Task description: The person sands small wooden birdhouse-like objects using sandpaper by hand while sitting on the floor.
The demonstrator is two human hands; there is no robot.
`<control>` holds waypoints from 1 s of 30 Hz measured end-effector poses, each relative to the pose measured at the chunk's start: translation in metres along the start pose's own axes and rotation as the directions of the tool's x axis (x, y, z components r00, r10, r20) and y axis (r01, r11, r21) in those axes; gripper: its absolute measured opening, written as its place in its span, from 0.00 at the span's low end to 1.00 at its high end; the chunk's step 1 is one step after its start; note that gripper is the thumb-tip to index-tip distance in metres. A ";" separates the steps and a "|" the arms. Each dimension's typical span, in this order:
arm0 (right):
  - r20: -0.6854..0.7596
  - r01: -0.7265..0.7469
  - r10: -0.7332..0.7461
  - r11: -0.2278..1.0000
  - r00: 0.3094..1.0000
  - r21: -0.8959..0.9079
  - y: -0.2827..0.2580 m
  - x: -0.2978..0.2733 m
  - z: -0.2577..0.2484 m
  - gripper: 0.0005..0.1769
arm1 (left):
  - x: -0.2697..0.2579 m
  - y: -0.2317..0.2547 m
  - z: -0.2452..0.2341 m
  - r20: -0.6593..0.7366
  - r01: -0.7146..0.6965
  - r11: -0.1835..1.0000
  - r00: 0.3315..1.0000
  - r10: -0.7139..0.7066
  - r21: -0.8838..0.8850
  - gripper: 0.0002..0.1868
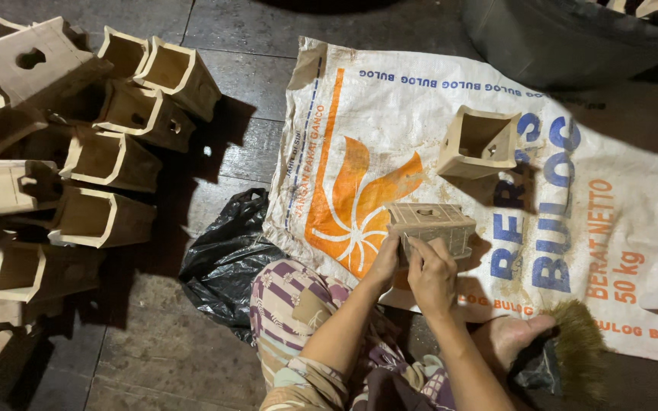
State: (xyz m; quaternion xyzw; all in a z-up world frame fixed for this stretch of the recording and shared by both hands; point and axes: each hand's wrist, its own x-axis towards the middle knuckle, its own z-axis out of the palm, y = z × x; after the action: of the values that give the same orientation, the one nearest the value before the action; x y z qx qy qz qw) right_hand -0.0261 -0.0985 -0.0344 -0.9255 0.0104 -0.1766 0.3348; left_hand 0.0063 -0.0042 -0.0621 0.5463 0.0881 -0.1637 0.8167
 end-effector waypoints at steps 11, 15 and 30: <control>0.209 -0.064 0.081 0.994 0.975 -0.087 -0.030 0.010 -0.017 0.12 | -0.002 0.011 -0.005 0.023 0.063 0.994 0.998 -0.065 0.093 0.41; 0.330 -0.100 0.126 0.991 0.936 -0.094 -0.012 -0.015 -0.009 0.14 | -0.013 0.047 0.008 0.050 0.130 0.986 0.989 -0.136 0.103 0.45; 0.014 -0.349 0.355 0.923 0.935 -0.162 0.082 -0.030 -0.048 0.13 | -0.008 0.040 0.009 0.127 -0.057 0.986 0.991 0.036 0.158 0.20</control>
State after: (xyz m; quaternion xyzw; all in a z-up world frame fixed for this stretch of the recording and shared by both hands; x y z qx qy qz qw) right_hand -0.0625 -0.1879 -0.0609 -0.9357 0.1830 -0.0922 0.2873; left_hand 0.0134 0.0031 -0.0219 0.6014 0.0108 -0.1848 0.7772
